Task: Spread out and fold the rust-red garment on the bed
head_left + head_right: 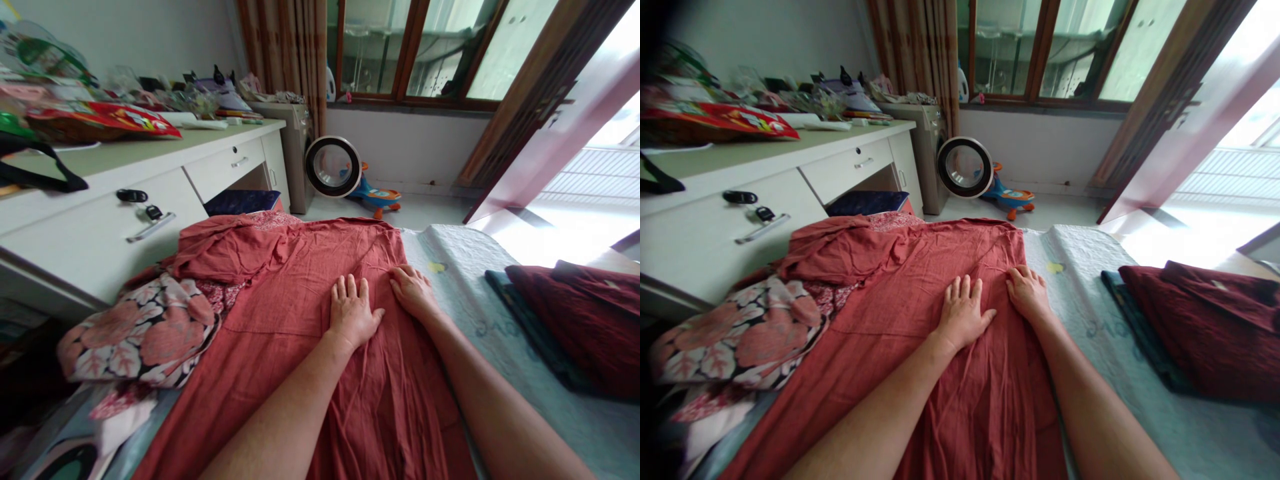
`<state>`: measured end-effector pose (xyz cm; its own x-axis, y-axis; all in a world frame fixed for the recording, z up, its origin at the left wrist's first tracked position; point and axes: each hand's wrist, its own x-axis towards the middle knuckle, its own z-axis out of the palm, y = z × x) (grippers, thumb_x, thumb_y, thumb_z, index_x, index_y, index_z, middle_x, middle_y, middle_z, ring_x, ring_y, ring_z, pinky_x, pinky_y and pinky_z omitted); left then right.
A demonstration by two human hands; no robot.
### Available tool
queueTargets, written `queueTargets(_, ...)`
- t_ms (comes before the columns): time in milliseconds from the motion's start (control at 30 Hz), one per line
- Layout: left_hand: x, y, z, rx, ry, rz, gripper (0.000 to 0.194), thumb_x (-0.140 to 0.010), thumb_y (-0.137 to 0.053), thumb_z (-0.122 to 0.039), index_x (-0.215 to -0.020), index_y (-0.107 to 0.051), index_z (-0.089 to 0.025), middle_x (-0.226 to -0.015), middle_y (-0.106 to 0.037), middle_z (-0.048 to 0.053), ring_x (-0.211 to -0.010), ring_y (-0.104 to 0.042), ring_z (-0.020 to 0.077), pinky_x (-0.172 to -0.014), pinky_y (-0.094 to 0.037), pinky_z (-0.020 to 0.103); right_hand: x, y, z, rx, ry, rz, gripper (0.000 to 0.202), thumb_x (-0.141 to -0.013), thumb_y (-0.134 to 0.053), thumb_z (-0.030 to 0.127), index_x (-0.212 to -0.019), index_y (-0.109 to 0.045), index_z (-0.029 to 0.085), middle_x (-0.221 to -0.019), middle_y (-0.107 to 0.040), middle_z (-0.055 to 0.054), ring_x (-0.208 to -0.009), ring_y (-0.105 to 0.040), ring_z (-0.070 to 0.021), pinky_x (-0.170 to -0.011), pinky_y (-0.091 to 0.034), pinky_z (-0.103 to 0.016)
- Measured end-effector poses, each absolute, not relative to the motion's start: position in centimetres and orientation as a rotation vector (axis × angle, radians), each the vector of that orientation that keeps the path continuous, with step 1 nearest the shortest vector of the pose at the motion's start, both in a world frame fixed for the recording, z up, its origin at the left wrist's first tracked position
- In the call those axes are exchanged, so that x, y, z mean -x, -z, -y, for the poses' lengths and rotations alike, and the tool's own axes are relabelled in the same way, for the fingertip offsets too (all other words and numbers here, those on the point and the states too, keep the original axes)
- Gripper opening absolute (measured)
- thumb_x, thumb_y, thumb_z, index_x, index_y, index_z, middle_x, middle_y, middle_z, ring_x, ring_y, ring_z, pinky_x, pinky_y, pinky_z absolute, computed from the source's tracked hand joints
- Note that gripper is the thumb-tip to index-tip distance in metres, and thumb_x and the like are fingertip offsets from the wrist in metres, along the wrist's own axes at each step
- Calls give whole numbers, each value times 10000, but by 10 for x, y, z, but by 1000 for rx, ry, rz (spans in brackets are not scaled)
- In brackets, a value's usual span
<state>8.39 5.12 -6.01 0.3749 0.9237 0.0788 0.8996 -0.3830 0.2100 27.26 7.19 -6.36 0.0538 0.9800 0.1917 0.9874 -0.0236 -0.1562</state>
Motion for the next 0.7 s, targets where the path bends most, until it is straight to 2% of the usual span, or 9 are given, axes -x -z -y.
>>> queueTargets(400,-84,61,-51,-2497,-284,-1663,840,-873,-482,-648,-1519,-318,-137,-1566,-323,218,-1449,-256,413,-1155,-234,535,-278,63,-71,2121,57,1942,370,-977,-360,275,-1252,-607,269,-1308,-590,-87,-1166,-523,-261,-968,-386,-412)
queueTargets(567,-84,60,-51,-2489,-279,-1661,846,-873,-475,-655,-1519,-320,-131,-1565,-319,225,-1452,-248,415,-1155,-232,536,-276,62,-67,1926,171,2023,341,-939,-413,230,-1182,-652,241,-1298,-604,-76,-1195,-506,-238,-1056,-328,-400)
queueTargets(700,-84,61,-52,-2492,-294,-1661,839,-871,-480,-649,-1517,-319,-140,-1564,-324,221,-1450,-255,413,-1152,-239,541,-266,61,-64,1907,110,2104,339,-957,-406,259,-1202,-638,225,-1270,-619,-78,-1157,-535,-225,-1034,-346,-378)
